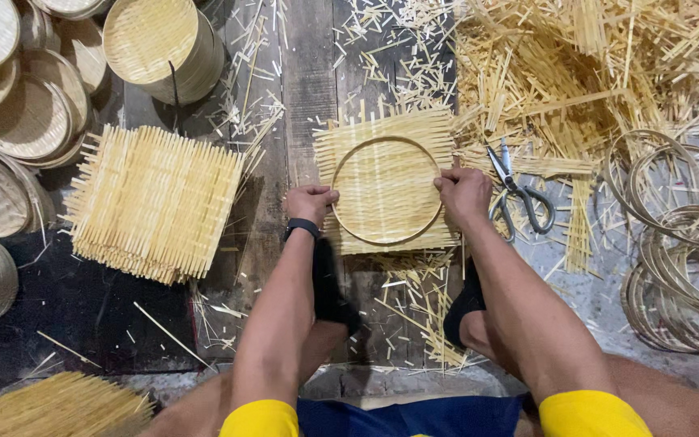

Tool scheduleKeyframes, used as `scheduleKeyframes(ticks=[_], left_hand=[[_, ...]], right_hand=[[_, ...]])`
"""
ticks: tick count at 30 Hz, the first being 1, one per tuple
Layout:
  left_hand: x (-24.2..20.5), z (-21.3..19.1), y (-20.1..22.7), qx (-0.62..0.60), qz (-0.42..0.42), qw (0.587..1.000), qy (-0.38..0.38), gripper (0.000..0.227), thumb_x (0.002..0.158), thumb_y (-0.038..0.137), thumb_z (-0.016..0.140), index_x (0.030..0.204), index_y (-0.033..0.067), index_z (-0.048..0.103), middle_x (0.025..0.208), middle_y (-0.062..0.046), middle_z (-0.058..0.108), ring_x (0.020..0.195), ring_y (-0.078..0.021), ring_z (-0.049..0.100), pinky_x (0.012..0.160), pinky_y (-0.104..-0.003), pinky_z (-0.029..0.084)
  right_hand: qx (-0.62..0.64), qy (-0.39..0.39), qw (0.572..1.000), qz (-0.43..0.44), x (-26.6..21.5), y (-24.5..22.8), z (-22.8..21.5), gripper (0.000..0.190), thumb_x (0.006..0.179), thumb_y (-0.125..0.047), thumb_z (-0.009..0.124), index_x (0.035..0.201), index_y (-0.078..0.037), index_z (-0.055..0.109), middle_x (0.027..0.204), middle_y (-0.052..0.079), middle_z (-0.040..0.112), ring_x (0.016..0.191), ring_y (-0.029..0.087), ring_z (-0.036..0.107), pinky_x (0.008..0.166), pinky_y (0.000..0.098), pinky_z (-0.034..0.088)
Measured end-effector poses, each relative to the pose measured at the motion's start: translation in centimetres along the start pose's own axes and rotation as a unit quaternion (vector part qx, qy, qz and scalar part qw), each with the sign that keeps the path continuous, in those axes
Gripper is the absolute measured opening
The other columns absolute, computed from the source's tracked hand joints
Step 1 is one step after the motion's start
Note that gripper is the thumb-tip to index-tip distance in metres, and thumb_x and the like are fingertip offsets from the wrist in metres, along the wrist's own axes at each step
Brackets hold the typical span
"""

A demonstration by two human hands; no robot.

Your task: The person assembles a bamboo steamer base by placing a bamboo ring onto a woven bamboo mat, pressing it down with a wooden form, and trimming the excess edges using shears.

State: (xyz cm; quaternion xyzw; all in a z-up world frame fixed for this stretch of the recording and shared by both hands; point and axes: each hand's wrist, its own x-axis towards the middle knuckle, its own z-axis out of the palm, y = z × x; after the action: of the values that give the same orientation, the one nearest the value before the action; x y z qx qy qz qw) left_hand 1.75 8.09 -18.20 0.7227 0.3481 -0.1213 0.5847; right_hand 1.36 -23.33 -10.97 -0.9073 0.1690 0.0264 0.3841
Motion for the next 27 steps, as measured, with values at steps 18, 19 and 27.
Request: scheduleKeyframes(ticks=[18,19,27], left_hand=[[0.3,-1.5,0.6,0.001,-0.018,0.997,-0.071,0.023,0.074,0.005,0.089,0.093,-0.0018,0.079,0.085,-0.012,0.079,0.072,-0.0167,0.074,0.065,-0.029,0.063],[0.1,-1.6,1.1,0.020,-0.008,0.997,-0.068,0.023,0.075,0.006,0.090,0.093,-0.0025,0.080,0.085,-0.012,0.078,0.072,-0.0169,0.073,0.064,-0.029,0.062],[-1.1,1.1,8.2,0.407,0.071,0.910,-0.032,0.044,0.075,0.034,0.089,0.112,0.0137,0.077,0.118,-0.010,0.070,0.104,-0.0227,0.063,0.094,-0.042,0.054]], right_hand=[[-0.025,-0.097,0.995,0.016,3.7,3.0,-0.1,0.024,0.073,-0.021,0.090,0.092,-0.008,0.083,0.080,0.012,0.077,0.071,0.023,0.074,0.071,0.0369,0.059],[-0.025,-0.109,0.994,0.003,4.1,2.1,-0.6,0.023,0.072,-0.021,0.090,0.090,-0.008,0.083,0.079,0.012,0.077,0.069,0.022,0.074,0.069,0.0369,0.059],[-0.331,-0.306,0.886,-0.109,-2.4,-7.9,-0.4,0.072,0.088,-0.039,0.073,0.145,-0.001,0.050,0.150,0.018,0.050,0.143,0.030,0.045,0.124,0.0437,0.038]])
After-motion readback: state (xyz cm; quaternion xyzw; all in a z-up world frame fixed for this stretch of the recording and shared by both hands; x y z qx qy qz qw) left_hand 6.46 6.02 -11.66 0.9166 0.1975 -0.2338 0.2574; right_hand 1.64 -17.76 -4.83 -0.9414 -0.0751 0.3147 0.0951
